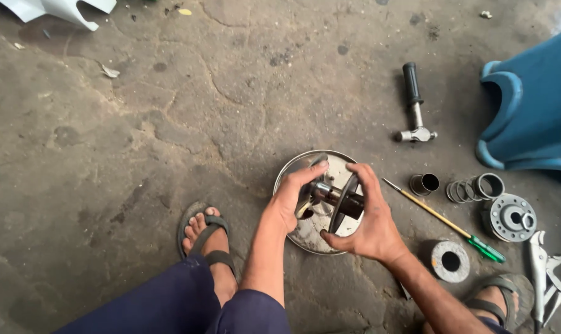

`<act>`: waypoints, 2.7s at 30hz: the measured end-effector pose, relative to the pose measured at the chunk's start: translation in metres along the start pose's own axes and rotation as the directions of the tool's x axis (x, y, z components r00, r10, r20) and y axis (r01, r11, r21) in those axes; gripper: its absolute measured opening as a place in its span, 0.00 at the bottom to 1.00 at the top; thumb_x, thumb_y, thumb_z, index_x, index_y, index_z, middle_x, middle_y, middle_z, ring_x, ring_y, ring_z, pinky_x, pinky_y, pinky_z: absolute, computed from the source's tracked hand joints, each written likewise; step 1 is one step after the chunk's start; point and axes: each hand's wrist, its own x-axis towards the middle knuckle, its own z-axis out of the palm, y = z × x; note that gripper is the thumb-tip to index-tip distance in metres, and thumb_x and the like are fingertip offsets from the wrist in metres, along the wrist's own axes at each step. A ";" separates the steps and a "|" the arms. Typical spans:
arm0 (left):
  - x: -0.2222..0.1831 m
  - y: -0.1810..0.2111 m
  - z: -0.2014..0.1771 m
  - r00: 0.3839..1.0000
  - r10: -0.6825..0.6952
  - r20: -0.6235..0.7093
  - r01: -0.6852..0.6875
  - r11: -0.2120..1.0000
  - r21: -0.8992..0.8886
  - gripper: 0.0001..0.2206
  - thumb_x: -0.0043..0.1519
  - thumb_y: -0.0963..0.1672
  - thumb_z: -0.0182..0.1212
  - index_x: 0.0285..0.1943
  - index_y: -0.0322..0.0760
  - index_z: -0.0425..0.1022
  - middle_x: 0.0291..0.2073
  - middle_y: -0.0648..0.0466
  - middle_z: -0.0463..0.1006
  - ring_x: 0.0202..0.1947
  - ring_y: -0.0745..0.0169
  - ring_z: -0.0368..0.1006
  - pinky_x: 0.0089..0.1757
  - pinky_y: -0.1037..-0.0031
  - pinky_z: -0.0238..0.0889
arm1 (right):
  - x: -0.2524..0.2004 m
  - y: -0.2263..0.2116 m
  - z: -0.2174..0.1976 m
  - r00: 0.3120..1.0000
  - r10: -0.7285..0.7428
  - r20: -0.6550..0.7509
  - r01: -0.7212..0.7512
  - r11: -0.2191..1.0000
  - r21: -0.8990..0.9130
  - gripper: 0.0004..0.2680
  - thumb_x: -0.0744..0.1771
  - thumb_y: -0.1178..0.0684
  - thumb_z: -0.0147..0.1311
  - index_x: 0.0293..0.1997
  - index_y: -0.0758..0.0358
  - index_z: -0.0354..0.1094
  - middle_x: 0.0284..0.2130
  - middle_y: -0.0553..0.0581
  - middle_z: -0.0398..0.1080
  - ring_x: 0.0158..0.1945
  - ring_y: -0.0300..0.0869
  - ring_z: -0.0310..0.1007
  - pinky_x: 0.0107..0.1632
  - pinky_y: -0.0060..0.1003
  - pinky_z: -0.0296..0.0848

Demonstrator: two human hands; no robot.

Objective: The recorder cleans and prepares motorcycle clutch or pulley components using grease and a rag.

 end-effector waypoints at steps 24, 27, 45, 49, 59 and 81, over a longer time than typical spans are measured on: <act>0.066 -0.024 -0.035 0.989 0.030 -0.146 -0.107 0.825 -0.555 0.33 0.69 0.59 0.37 0.70 0.30 0.61 0.63 0.35 0.72 0.64 0.34 0.69 0.60 0.36 0.60 | -0.014 0.036 -0.021 0.859 0.370 0.354 -0.359 -0.059 0.931 0.37 0.58 0.32 0.64 0.70 0.58 0.53 0.57 0.76 0.63 0.60 0.78 0.65 0.53 0.72 0.72; 0.065 -0.019 -0.024 0.968 -0.042 -0.245 -0.097 0.843 -0.530 0.29 0.70 0.57 0.39 0.68 0.30 0.61 0.61 0.35 0.72 0.60 0.35 0.71 0.56 0.38 0.65 | -0.013 0.032 -0.018 0.846 0.381 0.373 -0.363 -0.102 0.926 0.37 0.58 0.30 0.62 0.69 0.60 0.54 0.56 0.77 0.64 0.59 0.79 0.66 0.51 0.69 0.75; 0.016 0.027 -0.008 0.903 0.053 -0.426 -0.092 0.993 -0.072 0.18 0.67 0.51 0.48 0.59 0.37 0.71 0.52 0.46 0.81 0.54 0.53 0.79 0.56 0.56 0.72 | -0.018 0.043 -0.031 0.841 0.387 0.378 -0.364 -0.112 0.925 0.41 0.55 0.30 0.65 0.73 0.55 0.49 0.58 0.77 0.63 0.59 0.76 0.66 0.51 0.71 0.71; 0.013 0.028 -0.020 0.905 0.107 -0.411 -0.117 0.993 -0.001 0.19 0.67 0.51 0.49 0.59 0.36 0.71 0.54 0.45 0.81 0.54 0.54 0.79 0.56 0.56 0.71 | -0.016 0.049 -0.037 0.793 0.473 0.383 -0.393 -0.083 0.916 0.43 0.53 0.33 0.68 0.74 0.53 0.49 0.61 0.74 0.62 0.61 0.69 0.68 0.56 0.69 0.68; 0.022 0.012 -0.065 0.881 0.186 -0.436 -0.164 0.982 0.089 0.19 0.65 0.52 0.54 0.58 0.38 0.73 0.47 0.48 0.82 0.47 0.54 0.80 0.48 0.55 0.73 | 0.038 0.028 0.005 0.756 0.543 0.366 -0.263 0.764 -0.589 0.50 0.50 0.36 0.73 0.77 0.35 0.34 0.74 0.69 0.41 0.66 0.63 0.63 0.64 0.52 0.71; 0.026 0.020 -0.057 0.910 0.234 -0.343 -0.172 0.965 0.200 0.19 0.65 0.52 0.56 0.56 0.36 0.75 0.44 0.49 0.82 0.38 0.58 0.79 0.40 0.58 0.71 | -0.020 0.120 0.063 0.872 0.467 0.150 -0.467 0.699 0.541 0.36 0.61 0.39 0.61 0.77 0.60 0.51 0.57 0.83 0.72 0.63 0.65 0.72 0.65 0.49 0.70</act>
